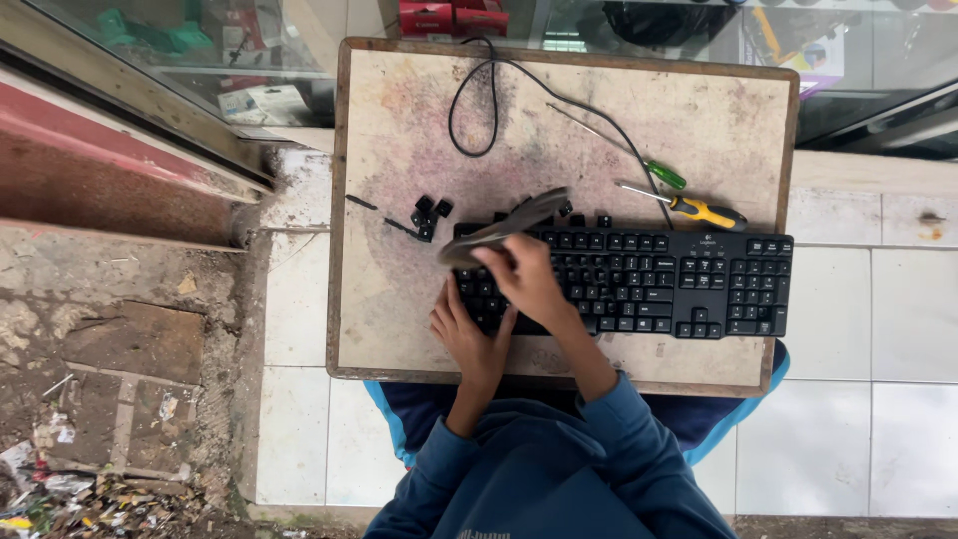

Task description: The person removes several keycaps from a black computer keyboard using a screwdriver and places them on the table. They then use a brush to sweep debris from the exposed key switches and the keyboard surface. The person continues to remove additional keycaps and brush the keyboard throughout the clip.

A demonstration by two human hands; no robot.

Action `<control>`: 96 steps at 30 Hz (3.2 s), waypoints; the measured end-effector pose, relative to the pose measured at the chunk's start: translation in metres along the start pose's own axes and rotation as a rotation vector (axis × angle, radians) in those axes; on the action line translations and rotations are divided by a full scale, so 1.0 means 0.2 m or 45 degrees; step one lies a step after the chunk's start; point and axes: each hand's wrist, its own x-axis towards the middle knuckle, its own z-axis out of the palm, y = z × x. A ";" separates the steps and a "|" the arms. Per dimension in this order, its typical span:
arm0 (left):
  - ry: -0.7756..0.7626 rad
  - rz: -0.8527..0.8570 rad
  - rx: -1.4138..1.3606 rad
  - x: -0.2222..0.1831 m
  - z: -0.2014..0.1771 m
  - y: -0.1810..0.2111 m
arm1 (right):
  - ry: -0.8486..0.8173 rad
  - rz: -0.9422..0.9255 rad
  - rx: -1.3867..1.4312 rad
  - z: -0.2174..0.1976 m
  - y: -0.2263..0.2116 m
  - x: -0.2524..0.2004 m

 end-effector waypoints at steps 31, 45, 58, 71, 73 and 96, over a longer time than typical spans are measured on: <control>0.024 -0.038 -0.041 0.00 0.00 0.03 | -0.288 -0.386 -0.747 -0.08 0.06 -0.09; -0.033 -0.072 -0.046 0.02 -0.03 0.05 | 0.003 0.002 -0.163 -0.17 0.14 -0.20; -0.030 -0.039 -0.011 0.02 -0.02 0.05 | -0.030 0.134 -0.474 -0.37 0.08 -0.23; 0.009 -0.038 0.026 0.00 0.00 0.02 | 0.007 0.112 0.043 -0.16 -0.05 -0.13; 0.032 -0.033 -0.012 0.02 -0.02 0.05 | 0.101 0.167 -0.140 -0.32 -0.04 -0.21; 0.009 -0.005 -0.055 0.02 -0.01 0.05 | 0.106 0.079 -0.420 -0.49 0.20 -0.39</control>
